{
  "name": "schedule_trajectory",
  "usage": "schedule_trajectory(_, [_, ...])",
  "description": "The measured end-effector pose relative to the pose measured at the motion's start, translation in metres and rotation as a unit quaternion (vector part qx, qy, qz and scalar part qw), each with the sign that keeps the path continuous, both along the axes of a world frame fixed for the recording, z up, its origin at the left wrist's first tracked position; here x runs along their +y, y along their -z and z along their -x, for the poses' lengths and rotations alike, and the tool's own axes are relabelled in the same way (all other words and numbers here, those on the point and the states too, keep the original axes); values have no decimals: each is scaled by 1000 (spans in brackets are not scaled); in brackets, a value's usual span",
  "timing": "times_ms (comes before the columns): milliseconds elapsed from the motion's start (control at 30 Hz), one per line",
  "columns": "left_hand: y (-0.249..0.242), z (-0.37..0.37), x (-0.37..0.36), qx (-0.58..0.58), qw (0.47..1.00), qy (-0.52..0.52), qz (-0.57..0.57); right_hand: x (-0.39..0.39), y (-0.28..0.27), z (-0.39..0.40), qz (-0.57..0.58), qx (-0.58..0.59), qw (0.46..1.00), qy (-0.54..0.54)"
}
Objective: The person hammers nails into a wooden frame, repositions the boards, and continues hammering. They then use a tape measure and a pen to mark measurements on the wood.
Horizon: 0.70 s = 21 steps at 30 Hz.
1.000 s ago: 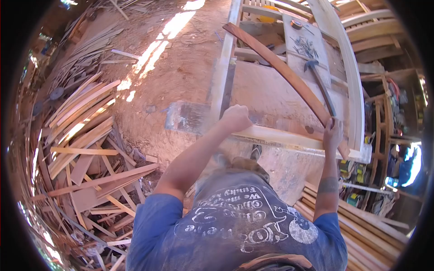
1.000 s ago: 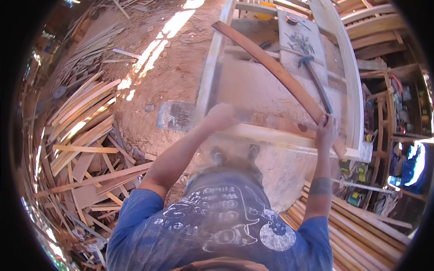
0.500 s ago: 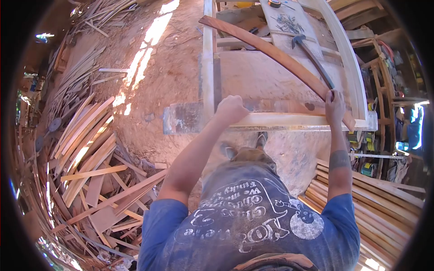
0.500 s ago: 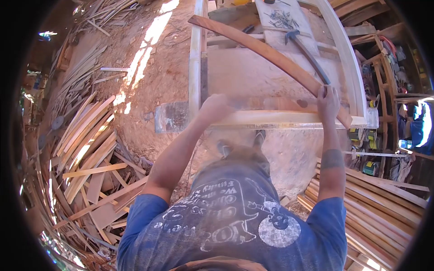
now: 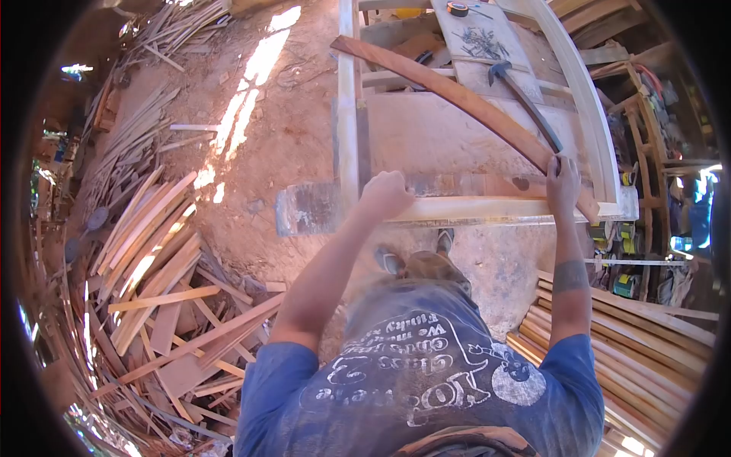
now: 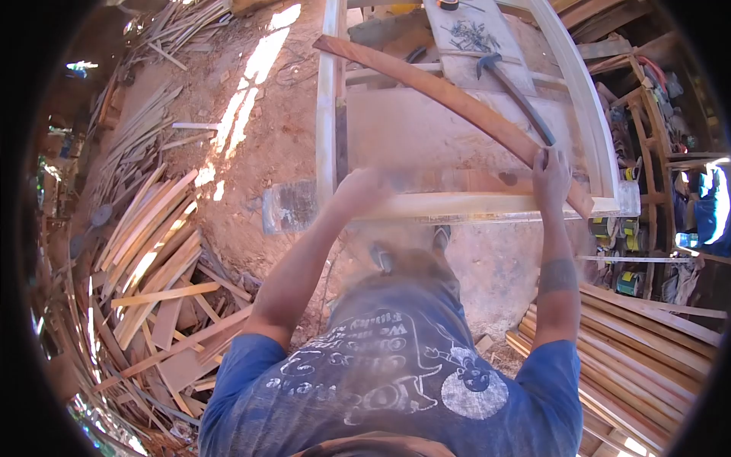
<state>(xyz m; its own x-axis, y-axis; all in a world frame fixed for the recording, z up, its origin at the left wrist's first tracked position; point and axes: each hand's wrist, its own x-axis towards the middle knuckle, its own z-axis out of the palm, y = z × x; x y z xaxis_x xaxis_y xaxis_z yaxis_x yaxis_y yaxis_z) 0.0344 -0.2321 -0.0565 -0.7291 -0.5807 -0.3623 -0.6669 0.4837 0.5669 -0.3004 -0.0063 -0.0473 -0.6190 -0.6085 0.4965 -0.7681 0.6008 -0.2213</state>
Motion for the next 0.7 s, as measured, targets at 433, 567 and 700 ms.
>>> schedule_trajectory(433, [-122,100,35,233,956,24,179,0,-13,1,19,-11,1000,-15])
schedule_trajectory(567, [-109,248,22,298,953,-16,50,4,-13,6,4,-34,999,-39])
schedule_trajectory(700, [-17,374,5,216,974,-67,3,5,-22,9,29,-45,997,-51])
